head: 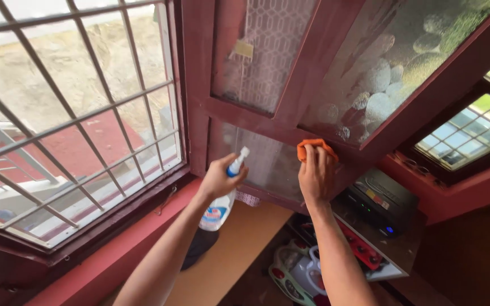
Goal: The person sprays cleaner on the glass panes of a window and wipes them with a cloth.
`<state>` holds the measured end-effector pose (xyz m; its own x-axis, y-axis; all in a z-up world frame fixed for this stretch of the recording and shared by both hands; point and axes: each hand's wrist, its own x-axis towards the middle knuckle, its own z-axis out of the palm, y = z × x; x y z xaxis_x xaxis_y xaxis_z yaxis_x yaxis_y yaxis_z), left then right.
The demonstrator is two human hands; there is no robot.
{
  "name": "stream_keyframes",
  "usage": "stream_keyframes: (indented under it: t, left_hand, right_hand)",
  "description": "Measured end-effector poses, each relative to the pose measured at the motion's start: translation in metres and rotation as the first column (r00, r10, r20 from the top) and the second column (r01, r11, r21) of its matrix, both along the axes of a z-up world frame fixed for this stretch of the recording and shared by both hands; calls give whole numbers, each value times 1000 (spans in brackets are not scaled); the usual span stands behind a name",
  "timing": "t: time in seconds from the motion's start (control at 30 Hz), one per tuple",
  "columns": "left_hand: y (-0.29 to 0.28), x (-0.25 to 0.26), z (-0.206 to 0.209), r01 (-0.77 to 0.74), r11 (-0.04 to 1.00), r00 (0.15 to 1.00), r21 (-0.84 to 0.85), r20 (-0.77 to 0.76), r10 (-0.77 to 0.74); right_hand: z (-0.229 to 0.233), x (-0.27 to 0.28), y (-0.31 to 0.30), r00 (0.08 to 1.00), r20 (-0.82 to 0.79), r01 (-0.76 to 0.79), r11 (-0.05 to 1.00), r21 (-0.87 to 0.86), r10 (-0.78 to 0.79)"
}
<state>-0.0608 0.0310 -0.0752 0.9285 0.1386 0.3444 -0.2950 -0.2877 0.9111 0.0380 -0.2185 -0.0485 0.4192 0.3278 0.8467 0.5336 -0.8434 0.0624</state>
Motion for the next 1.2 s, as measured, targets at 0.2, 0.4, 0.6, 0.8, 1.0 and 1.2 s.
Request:
stream_keyframes:
  t: [0.2, 0.4, 0.6, 0.8, 1.0, 1.2]
  left_hand:
    - [-12, -6, -19, -8, 999, 999, 50, -46, 10]
    - [-20, 1, -43, -84, 991, 994, -99, -84, 76]
    - [9, 15, -77, -245, 963, 968, -113, 18, 249]
    - [28, 19, -59, -170, 974, 985, -152, 4, 172]
    - [-16, 35, -27, 97, 992, 995, 82, 10, -99]
    - [-91, 58, -47, 275, 957, 951, 94, 119, -285]
  right_hand:
    - [-17, 6, -27, 997, 18, 76, 994, 80, -78]
    - [-20, -2, -55, 986, -44, 168, 971, 172, -162]
    - [-38, 5, -54, 988, -136, 108, 958, 267, -73]
    - [-66, 2, -31, 992, -120, 81, 863, 499, -24]
    - [-182, 25, -54, 972, -190, 233, 624, 746, -135]
    - [-188, -2, -53, 949, -268, 221, 255, 941, 167]
